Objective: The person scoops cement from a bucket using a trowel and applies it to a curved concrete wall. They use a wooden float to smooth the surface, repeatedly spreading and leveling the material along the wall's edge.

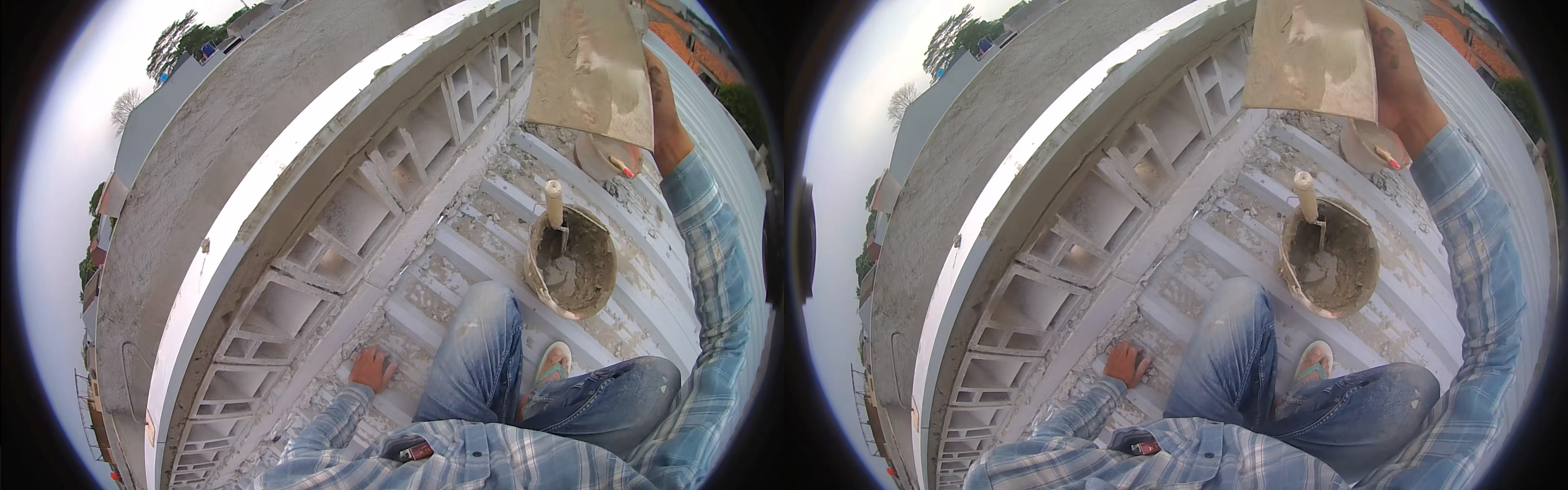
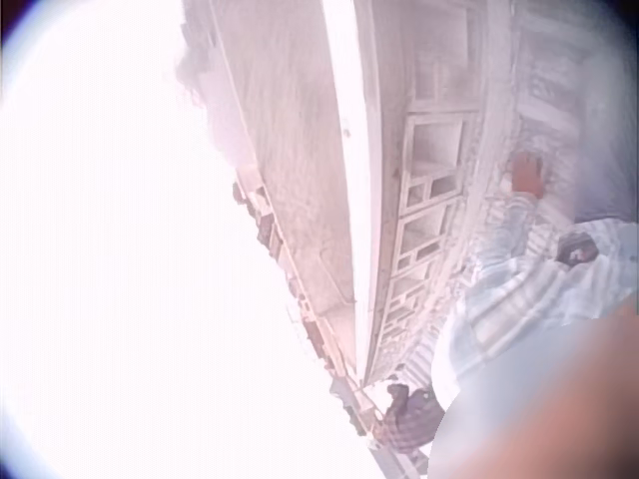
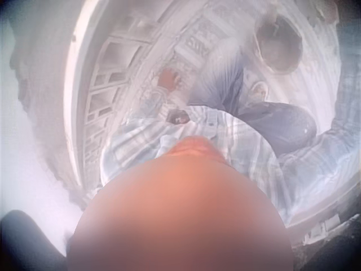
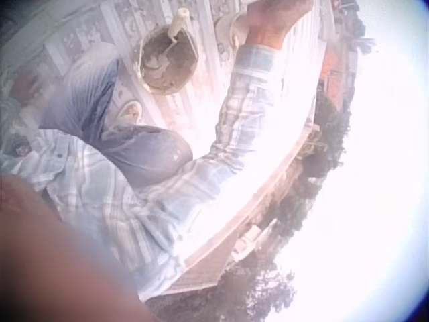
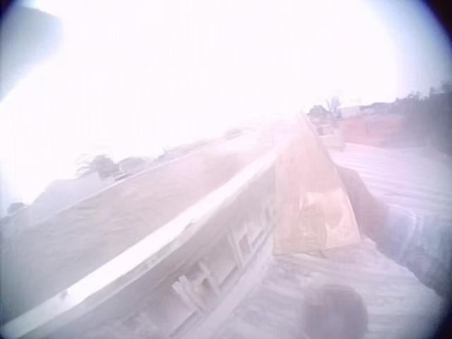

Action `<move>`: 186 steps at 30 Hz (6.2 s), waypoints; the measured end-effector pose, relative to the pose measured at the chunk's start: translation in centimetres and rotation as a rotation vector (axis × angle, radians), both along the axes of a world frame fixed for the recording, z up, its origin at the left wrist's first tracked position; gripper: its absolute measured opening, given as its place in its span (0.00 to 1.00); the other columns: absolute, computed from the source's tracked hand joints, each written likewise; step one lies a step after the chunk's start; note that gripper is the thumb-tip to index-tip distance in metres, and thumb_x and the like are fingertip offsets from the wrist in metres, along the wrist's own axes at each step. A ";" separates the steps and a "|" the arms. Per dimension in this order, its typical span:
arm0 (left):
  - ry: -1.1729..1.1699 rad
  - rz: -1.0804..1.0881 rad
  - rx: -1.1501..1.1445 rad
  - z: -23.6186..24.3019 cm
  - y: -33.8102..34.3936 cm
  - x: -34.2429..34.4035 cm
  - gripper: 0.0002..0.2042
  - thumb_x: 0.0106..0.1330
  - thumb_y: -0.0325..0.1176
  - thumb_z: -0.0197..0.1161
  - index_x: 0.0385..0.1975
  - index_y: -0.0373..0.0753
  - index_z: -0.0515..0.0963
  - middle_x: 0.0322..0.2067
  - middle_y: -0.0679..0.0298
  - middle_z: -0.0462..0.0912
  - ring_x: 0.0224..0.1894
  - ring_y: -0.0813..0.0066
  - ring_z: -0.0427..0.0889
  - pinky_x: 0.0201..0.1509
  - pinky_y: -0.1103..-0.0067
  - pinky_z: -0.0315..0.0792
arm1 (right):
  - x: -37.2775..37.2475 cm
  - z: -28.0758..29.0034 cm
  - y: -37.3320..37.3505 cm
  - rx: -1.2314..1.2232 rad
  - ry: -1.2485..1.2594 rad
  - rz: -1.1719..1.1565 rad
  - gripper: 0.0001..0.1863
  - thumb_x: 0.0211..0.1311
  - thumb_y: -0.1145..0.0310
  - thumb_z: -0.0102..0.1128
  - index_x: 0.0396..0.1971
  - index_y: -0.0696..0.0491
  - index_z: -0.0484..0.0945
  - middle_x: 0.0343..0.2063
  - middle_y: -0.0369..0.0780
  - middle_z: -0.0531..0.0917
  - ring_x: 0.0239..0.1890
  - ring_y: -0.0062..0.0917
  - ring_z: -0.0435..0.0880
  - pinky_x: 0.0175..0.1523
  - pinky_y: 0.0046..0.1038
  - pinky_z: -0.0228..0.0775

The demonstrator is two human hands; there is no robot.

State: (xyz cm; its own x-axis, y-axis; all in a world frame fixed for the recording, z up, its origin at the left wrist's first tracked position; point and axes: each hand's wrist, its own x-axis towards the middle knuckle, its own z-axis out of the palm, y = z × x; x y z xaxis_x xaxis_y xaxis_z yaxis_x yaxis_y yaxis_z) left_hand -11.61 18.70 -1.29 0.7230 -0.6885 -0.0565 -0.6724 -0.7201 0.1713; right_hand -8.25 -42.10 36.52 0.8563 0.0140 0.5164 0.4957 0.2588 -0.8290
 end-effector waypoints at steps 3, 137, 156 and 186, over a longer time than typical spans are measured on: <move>0.020 0.067 -0.050 -1.1 -0.3 0.8 0.19 0.64 0.50 0.65 0.39 0.39 0.78 0.42 0.53 0.76 0.47 0.53 0.75 0.53 0.60 0.67 | 7.3 1.0 -0.7 0.041 -0.224 0.159 0.21 0.77 0.60 0.40 0.58 0.56 0.73 0.49 0.39 0.82 0.47 0.22 0.85 0.50 0.27 0.82; 0.152 0.125 0.110 -1.5 -5.3 1.7 0.16 0.72 0.45 0.53 0.32 0.39 0.79 0.31 0.52 0.82 0.33 0.49 0.82 0.39 0.60 0.76 | 3.4 -17.5 32.0 0.571 0.291 -0.645 0.29 0.58 0.65 0.69 0.57 0.62 0.72 0.49 0.46 0.81 0.52 0.32 0.79 0.61 0.31 0.67; 0.168 0.231 -0.057 0.3 -0.3 1.5 0.13 0.70 0.44 0.57 0.38 0.39 0.76 0.32 0.51 0.83 0.35 0.49 0.83 0.43 0.60 0.77 | 8.3 -16.1 32.4 0.102 0.017 -1.105 0.22 0.58 0.68 0.72 0.50 0.60 0.76 0.43 0.44 0.82 0.46 0.32 0.82 0.52 0.33 0.75; 0.145 0.223 -0.043 -0.4 -0.3 0.6 0.10 0.67 0.42 0.60 0.34 0.42 0.76 0.29 0.55 0.84 0.32 0.53 0.84 0.38 0.63 0.79 | 11.1 -13.0 25.1 1.161 0.236 -0.250 0.18 0.77 0.64 0.42 0.54 0.61 0.73 0.47 0.43 0.81 0.46 0.28 0.84 0.52 0.32 0.80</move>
